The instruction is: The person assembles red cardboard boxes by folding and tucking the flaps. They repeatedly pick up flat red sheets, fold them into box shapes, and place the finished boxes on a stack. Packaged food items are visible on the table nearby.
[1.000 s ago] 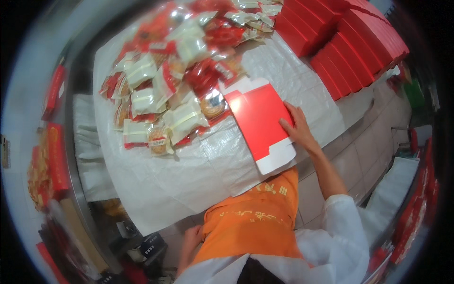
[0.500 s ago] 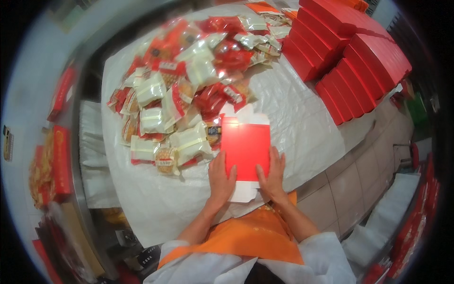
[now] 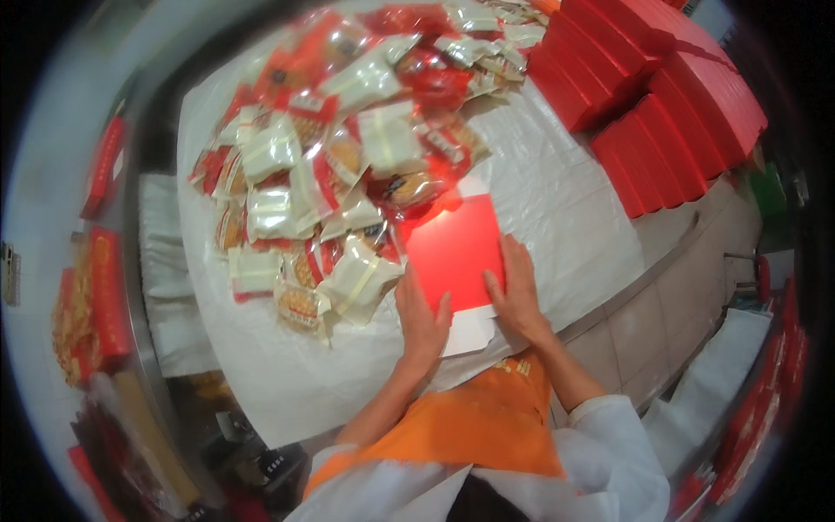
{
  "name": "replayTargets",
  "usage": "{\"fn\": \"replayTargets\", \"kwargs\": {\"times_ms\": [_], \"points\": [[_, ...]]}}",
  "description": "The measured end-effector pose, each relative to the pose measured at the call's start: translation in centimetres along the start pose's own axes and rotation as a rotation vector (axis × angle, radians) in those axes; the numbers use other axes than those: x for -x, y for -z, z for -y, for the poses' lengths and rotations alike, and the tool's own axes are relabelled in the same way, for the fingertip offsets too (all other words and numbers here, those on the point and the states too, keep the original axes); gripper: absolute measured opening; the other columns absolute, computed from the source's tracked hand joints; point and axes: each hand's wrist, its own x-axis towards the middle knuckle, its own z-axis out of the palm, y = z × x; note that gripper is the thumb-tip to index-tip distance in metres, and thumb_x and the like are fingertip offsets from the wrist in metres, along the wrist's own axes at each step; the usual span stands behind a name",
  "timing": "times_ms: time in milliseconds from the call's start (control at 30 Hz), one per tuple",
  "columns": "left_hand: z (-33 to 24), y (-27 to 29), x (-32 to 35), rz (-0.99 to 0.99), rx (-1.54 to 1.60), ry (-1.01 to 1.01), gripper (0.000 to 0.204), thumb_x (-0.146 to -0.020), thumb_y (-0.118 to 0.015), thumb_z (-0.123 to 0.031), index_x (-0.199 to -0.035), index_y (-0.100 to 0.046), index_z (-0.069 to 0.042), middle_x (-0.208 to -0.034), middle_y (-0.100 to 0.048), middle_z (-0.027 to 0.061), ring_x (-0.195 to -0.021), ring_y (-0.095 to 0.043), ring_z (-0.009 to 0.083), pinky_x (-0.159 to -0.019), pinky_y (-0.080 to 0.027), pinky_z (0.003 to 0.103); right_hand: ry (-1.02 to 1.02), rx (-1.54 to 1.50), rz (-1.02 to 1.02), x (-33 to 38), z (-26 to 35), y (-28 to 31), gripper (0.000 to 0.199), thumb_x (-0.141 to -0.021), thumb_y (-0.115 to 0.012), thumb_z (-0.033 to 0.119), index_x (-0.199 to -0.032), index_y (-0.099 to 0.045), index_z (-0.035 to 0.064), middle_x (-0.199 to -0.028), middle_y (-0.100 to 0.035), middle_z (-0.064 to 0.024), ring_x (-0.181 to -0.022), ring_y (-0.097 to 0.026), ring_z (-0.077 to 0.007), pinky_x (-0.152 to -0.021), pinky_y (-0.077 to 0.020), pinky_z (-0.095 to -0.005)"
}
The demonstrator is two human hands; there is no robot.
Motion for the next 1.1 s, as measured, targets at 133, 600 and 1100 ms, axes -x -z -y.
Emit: {"fn": "replayTargets", "kwargs": {"times_ms": [133,600,1100], "points": [[-0.4,1.0,0.3,0.034,-0.104,-0.064,0.064,-0.075,-0.061,-0.012,-0.128,-0.030,0.005,-0.128,-0.034,0.0239,-0.114,-0.034,0.0398,-0.098,-0.025,0.046,0.009,-0.022,0.027,0.6,0.0,0.8,0.055,-0.083,-0.052,0.015,-0.129,-0.029,-0.0059,-0.129,-0.035,-0.0237,-0.123,-0.029,-0.0371,-0.104,-0.0194,-0.0444],[0.8,4.8,-19.6,-0.065,-0.863,-0.660,0.041,-0.069,-0.061,-0.037,-0.103,-0.058,-0.014,-0.128,-0.042,0.0075,-0.123,-0.031,0.0327,-0.101,-0.015,0.058,0.075,-0.023,-0.033,0.4,0.0,0.1,0.054,-0.083,-0.050,0.018,-0.129,-0.031,-0.0035,-0.128,-0.037,-0.0219,-0.120,-0.033,-0.0365,-0.103,-0.0212,-0.0420],[7.8,16.5,-20.3,-0.293,-0.722,-0.124,0.025,-0.074,-0.054,-0.021,-0.091,-0.056,-0.004,-0.122,-0.046,0.0124,-0.111,-0.043,0.0272,-0.094,-0.027,0.052,0.053,-0.075,-0.025,0.3,-0.2,0.3,0.051,-0.085,-0.046,0.017,-0.129,-0.031,-0.0038,-0.130,-0.036,-0.0213,-0.122,-0.030,-0.0349,-0.103,-0.0202,-0.0429]]}}
